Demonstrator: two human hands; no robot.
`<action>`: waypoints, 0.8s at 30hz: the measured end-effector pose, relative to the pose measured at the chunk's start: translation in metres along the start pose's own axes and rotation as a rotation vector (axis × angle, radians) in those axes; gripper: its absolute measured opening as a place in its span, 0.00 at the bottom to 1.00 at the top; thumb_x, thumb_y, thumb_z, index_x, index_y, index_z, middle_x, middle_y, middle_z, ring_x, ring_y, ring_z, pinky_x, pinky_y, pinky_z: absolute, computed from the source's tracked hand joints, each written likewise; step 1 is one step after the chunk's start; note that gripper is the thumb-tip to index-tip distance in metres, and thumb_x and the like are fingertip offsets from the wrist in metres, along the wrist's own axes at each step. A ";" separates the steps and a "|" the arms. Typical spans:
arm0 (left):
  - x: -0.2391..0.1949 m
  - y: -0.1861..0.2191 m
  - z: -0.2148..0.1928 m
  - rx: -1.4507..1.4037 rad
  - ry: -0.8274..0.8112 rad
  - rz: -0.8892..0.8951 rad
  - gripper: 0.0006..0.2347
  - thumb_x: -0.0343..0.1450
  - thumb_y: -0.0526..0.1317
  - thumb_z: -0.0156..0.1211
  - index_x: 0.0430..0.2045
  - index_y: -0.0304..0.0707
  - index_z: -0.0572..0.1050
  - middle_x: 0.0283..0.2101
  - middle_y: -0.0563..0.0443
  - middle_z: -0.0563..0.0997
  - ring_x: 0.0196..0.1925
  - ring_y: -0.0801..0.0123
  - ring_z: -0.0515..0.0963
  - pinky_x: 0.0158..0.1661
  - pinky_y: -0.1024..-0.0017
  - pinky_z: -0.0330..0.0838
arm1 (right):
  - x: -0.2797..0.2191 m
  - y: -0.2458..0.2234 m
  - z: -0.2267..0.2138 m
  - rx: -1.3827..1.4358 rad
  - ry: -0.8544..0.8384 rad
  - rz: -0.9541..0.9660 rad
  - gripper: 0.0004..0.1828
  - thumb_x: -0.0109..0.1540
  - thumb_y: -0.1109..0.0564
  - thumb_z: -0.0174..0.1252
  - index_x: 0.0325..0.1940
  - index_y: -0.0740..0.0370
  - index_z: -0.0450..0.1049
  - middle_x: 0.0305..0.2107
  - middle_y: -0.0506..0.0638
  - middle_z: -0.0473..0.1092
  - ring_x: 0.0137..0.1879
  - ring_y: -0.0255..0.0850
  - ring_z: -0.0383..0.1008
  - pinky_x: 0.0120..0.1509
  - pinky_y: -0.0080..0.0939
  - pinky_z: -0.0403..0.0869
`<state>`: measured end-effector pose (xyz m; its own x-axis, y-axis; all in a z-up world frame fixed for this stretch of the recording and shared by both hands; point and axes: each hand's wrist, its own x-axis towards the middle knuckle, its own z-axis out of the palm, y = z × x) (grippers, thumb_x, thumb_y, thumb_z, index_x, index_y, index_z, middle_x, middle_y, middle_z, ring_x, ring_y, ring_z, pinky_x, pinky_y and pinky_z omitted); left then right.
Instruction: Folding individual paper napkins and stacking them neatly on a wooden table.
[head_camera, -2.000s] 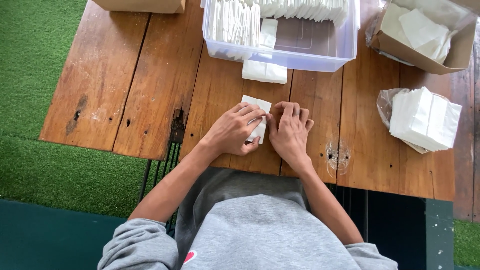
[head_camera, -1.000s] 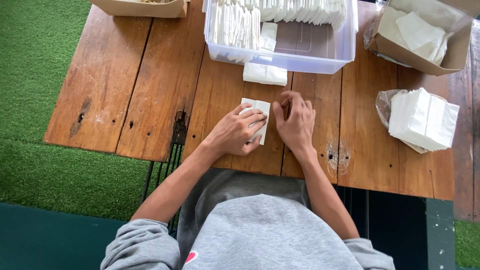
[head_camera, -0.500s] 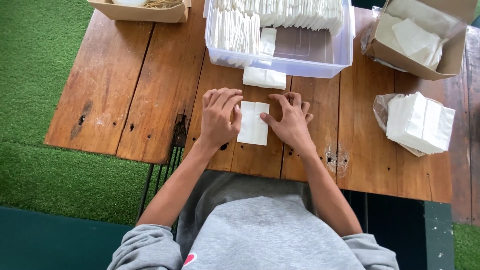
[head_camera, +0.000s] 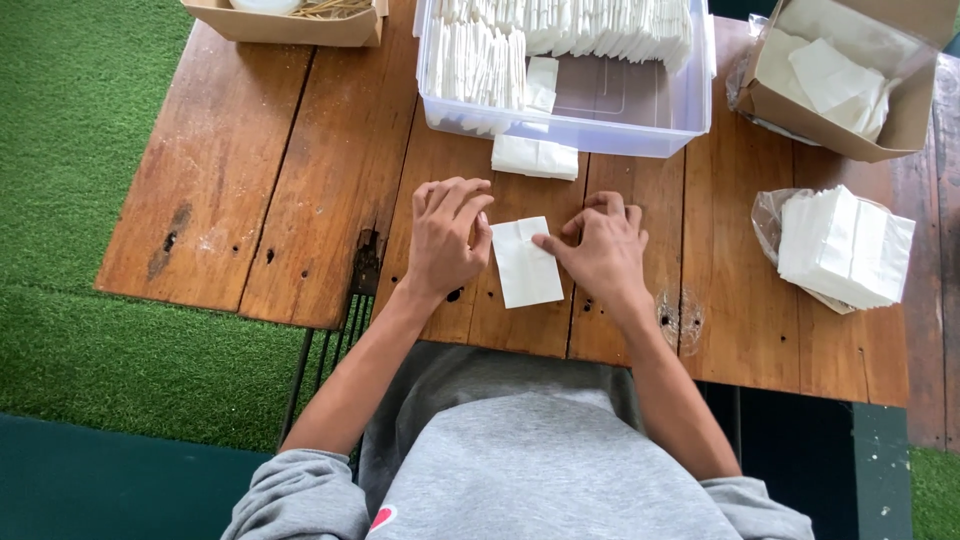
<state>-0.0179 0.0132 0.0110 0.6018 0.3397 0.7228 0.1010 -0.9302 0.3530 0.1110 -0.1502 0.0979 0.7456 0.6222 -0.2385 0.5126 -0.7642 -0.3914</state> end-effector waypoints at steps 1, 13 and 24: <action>0.000 -0.001 0.000 -0.002 -0.001 0.000 0.09 0.68 0.33 0.55 0.36 0.41 0.81 0.47 0.56 0.81 0.51 0.68 0.77 0.59 0.63 0.59 | -0.002 -0.002 0.004 0.000 0.000 0.002 0.19 0.57 0.40 0.70 0.39 0.54 0.80 0.59 0.49 0.62 0.67 0.55 0.58 0.63 0.57 0.62; 0.000 -0.001 -0.001 0.002 0.006 0.008 0.08 0.67 0.33 0.55 0.35 0.42 0.81 0.48 0.56 0.80 0.52 0.67 0.77 0.58 0.63 0.59 | -0.005 0.009 0.028 0.096 0.030 -0.008 0.13 0.58 0.41 0.68 0.38 0.48 0.78 0.51 0.42 0.67 0.63 0.50 0.64 0.59 0.59 0.63; 0.002 0.000 -0.002 0.019 -0.002 -0.005 0.08 0.66 0.33 0.56 0.34 0.43 0.81 0.49 0.57 0.81 0.53 0.67 0.77 0.58 0.63 0.59 | -0.018 -0.004 0.025 0.076 0.036 0.021 0.12 0.61 0.42 0.65 0.37 0.49 0.79 0.51 0.45 0.68 0.59 0.53 0.69 0.55 0.54 0.66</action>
<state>-0.0187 0.0146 0.0135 0.6030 0.3436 0.7199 0.1188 -0.9311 0.3449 0.0848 -0.1538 0.0813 0.7711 0.5990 -0.2158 0.4643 -0.7609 -0.4533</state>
